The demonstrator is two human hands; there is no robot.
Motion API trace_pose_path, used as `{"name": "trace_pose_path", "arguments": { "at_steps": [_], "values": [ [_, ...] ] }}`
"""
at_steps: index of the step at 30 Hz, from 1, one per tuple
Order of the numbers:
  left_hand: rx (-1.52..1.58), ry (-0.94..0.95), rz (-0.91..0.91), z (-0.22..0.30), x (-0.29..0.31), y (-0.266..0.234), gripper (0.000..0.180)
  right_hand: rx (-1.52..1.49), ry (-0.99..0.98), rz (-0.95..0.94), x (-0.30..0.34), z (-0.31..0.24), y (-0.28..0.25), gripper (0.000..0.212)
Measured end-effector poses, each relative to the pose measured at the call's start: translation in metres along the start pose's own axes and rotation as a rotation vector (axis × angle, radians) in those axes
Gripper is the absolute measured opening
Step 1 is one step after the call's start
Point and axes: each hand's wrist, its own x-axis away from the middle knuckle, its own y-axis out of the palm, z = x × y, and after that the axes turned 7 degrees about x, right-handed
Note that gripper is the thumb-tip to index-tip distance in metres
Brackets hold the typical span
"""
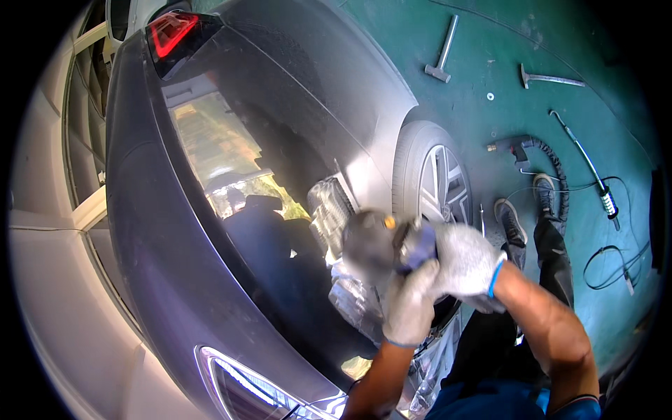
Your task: The person uses a handheld angle grinder to smooth a damaged area on the rear quarter panel of a dark-colored car. The operator moves the tool in circular and sweeping motions across the surface, generating sparks as the paint and filler are removed.
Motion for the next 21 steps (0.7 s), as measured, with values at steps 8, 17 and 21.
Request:
{"name": "trace_pose_path", "arguments": {
  "at_steps": [8,17,21],
  "values": [
    [-0.117,-0.104,-0.107,0.019,-0.033,-0.012,0.041,0.124,0.014,0.077,-0.028,-0.007,-0.014,0.050],
    [0.074,-0.062,-0.157,0.001,-0.022,-0.008,0.048,0.286,0.062,-0.019,-0.015,-0.009,-0.015,0.047],
    [0.077,0.058,-0.090,-0.030,0.014,-0.031,0.059,0.152,-0.025,0.024,0.021,-0.008,0.008,0.061]
  ]
}}
